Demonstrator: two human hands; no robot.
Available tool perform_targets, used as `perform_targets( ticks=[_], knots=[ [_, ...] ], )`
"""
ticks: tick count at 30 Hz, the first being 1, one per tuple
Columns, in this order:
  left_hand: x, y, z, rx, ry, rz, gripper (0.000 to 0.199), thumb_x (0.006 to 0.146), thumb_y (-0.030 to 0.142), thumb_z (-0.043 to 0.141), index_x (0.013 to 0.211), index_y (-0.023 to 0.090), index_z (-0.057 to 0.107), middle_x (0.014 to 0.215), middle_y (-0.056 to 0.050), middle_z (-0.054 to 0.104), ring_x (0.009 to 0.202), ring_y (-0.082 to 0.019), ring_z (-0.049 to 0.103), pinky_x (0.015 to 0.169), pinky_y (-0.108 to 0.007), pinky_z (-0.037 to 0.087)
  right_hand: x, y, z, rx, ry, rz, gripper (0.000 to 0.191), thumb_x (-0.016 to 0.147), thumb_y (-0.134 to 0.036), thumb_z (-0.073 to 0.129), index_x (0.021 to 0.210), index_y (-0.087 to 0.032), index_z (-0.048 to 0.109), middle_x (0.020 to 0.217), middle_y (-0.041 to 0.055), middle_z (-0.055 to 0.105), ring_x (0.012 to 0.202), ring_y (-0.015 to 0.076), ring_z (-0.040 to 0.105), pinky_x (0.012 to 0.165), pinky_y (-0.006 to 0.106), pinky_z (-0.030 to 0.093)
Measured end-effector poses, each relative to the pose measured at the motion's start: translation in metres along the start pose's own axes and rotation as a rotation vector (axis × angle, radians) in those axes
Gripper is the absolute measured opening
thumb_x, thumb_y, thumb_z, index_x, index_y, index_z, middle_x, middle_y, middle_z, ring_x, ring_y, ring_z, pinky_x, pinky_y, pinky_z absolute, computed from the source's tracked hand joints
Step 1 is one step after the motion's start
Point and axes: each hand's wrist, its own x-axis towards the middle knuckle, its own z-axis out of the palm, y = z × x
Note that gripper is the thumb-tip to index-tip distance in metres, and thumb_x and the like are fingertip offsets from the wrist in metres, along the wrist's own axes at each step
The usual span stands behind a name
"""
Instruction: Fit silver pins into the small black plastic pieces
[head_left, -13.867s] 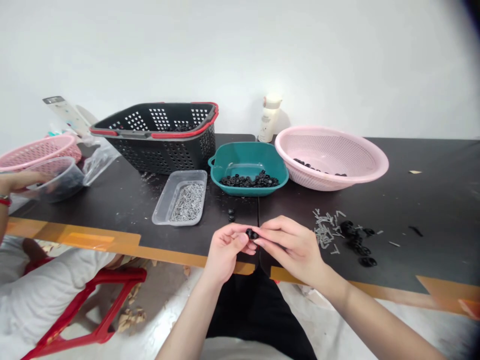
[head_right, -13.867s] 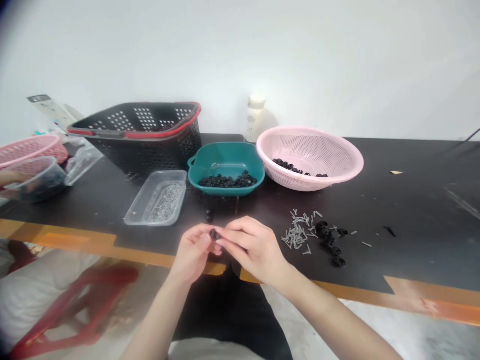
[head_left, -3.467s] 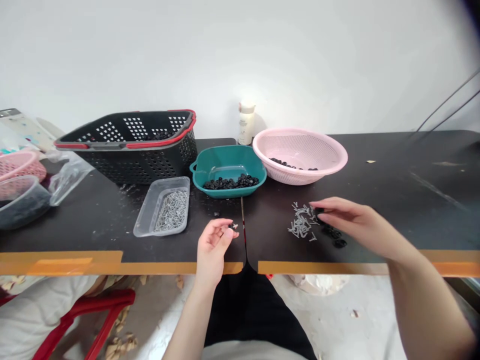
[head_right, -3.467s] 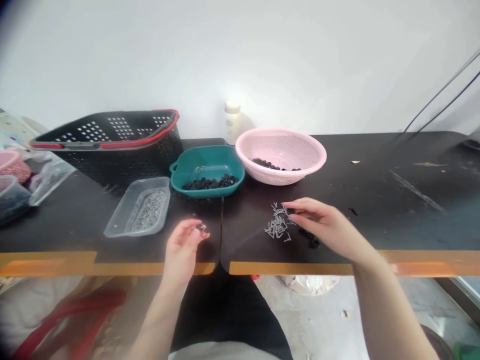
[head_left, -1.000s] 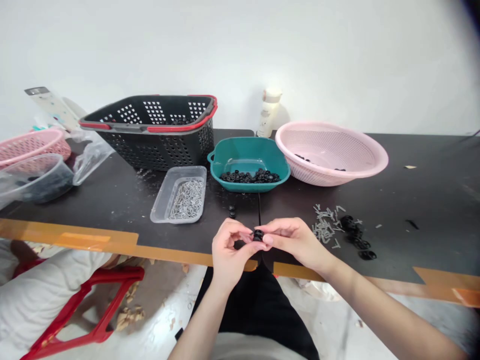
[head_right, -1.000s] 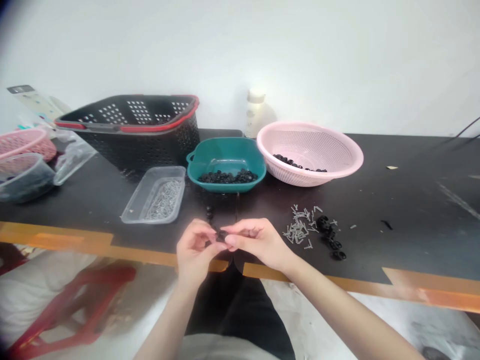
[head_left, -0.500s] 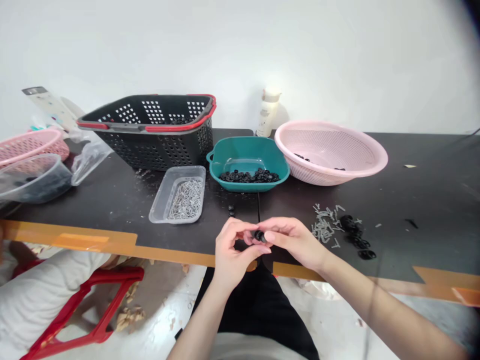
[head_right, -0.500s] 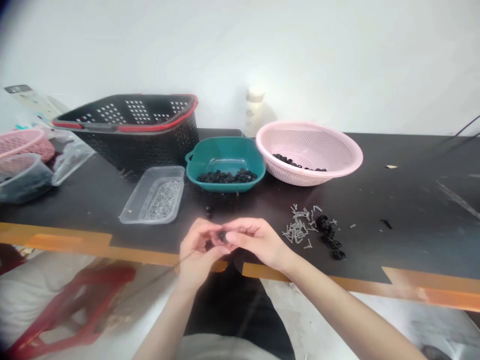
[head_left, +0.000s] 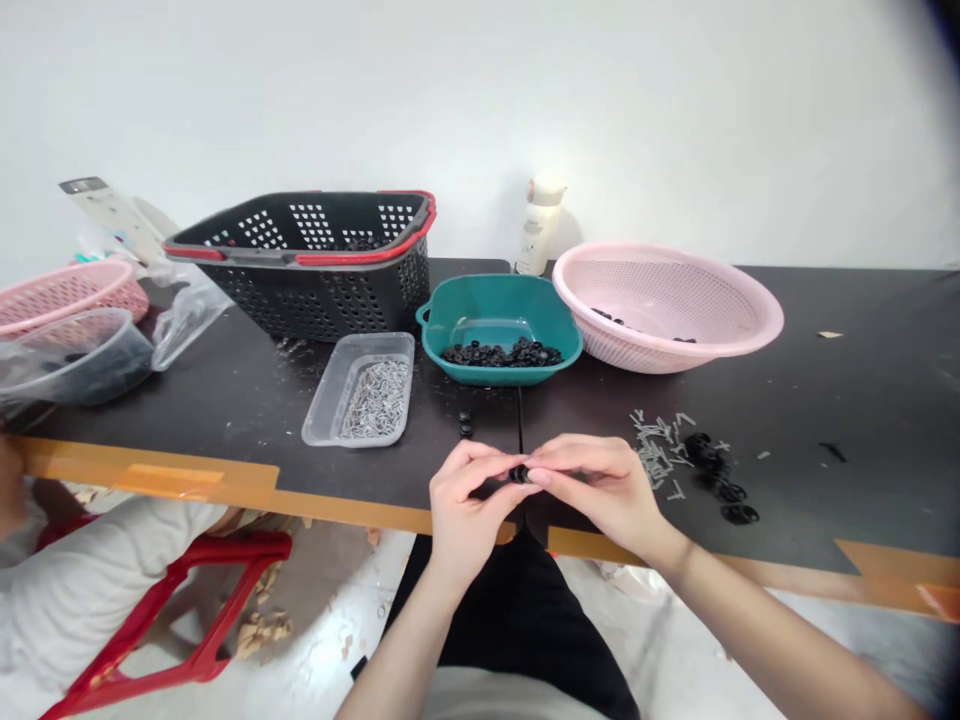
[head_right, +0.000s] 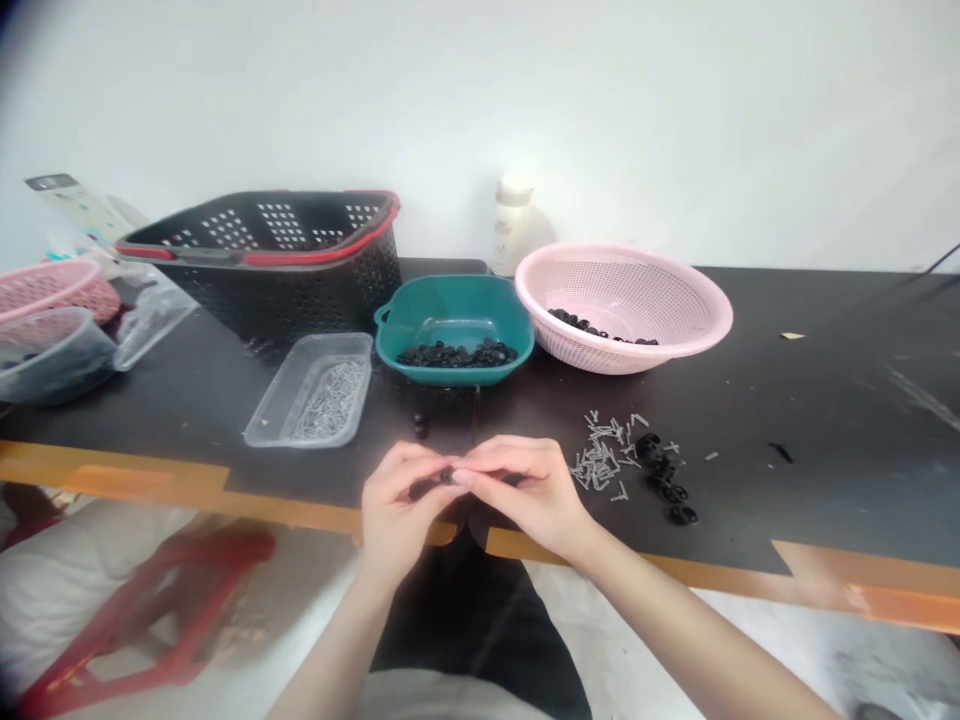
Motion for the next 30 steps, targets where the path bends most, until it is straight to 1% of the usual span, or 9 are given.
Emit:
perform_targets(
  ticks=[3,8,10,12,15,18,24,27,30],
  knots=[
    [-0.001,-0.002,0.001,0.017,0.025,0.001,0.019,0.071,0.021,0.080,0.089,0.025,0.077,0.073,-0.001,0.064,0.064,-0.012,0.061,0.060,-0.023,0.053,0.001,0.001,0.001,0.032,-0.004,0.042,0.007,0.076,-0.021,0.077,0.083,-0.024,0.079,0.083,0.0052,0.074,0.069,0.0176,0.066,0.057,0.027,0.054],
    [-0.001,-0.001,0.001,0.041,0.052,0.006,0.022,0.066,0.016,0.083,0.086,0.025,0.078,0.070,0.001,0.064,0.062,-0.012,0.060,0.058,-0.022,0.052,0.004,0.005,0.000,0.394,-0.063,0.409,0.014,0.072,-0.026,0.082,0.082,-0.021,0.074,0.078,0.0017,0.072,0.066,0.0130,0.067,0.061,0.024,0.058],
    [-0.001,0.000,0.002,0.050,0.058,0.019,0.023,0.065,0.017,0.084,0.085,0.025,0.078,0.070,0.001,0.065,0.062,-0.012,0.061,0.057,-0.022,0.052,0.006,0.006,-0.002,0.458,-0.071,0.525,0.019,0.070,-0.025,0.084,0.084,-0.019,0.072,0.074,0.0000,0.072,0.066,0.0121,0.068,0.062,0.023,0.059],
    [-0.001,0.000,0.002,0.058,0.054,0.036,0.023,0.065,0.018,0.084,0.086,0.026,0.078,0.072,0.000,0.066,0.064,-0.013,0.062,0.059,-0.023,0.053,0.007,0.006,-0.005,0.464,-0.091,0.588,0.021,0.067,-0.026,0.085,0.081,-0.017,0.072,0.071,0.0002,0.072,0.065,0.0119,0.068,0.062,0.022,0.059],
    [0.000,0.000,0.003,0.060,0.033,0.047,0.022,0.067,0.021,0.083,0.087,0.026,0.078,0.074,-0.001,0.067,0.067,-0.014,0.064,0.062,-0.025,0.054,0.006,0.007,-0.011,0.408,-0.131,0.600,0.017,0.069,-0.028,0.083,0.077,-0.015,0.076,0.069,0.0031,0.073,0.063,0.0122,0.068,0.062,0.022,0.060],
    [-0.001,-0.001,0.004,0.077,0.027,0.048,0.021,0.067,0.023,0.083,0.086,0.026,0.078,0.074,-0.001,0.067,0.067,-0.014,0.065,0.062,-0.025,0.054,0.005,0.007,-0.016,0.376,-0.158,0.604,0.015,0.072,-0.030,0.081,0.079,-0.017,0.078,0.071,0.0044,0.075,0.065,0.0128,0.069,0.062,0.022,0.060],
    [-0.004,-0.003,0.007,0.121,0.047,0.135,0.019,0.071,0.022,0.080,0.089,0.025,0.077,0.073,-0.001,0.065,0.071,-0.016,0.065,0.064,-0.027,0.054,0.007,0.003,-0.020,0.404,-0.200,0.733,0.026,0.068,-0.032,0.084,0.088,-0.018,0.078,0.072,0.0045,0.075,0.067,0.0141,0.070,0.057,0.020,0.058],
    [-0.005,-0.004,0.006,0.125,0.039,0.167,0.018,0.072,0.022,0.079,0.089,0.026,0.077,0.073,-0.001,0.065,0.072,-0.016,0.065,0.072,-0.030,0.056,0.008,0.001,-0.021,0.436,-0.310,0.759,0.025,0.072,-0.035,0.081,0.089,-0.016,0.077,0.077,0.0048,0.075,0.073,0.0135,0.070,0.066,0.021,0.058],
    [-0.004,-0.005,0.006,0.120,0.005,0.182,0.016,0.071,0.022,0.080,0.086,0.026,0.077,0.073,0.000,0.066,0.070,-0.015,0.064,0.081,-0.034,0.055,0.008,0.000,-0.021,0.475,-0.412,0.733,0.021,0.078,-0.035,0.077,0.085,-0.015,0.077,0.079,0.0033,0.074,0.076,0.0124,0.068,0.076,0.023,0.055]
  ],
)
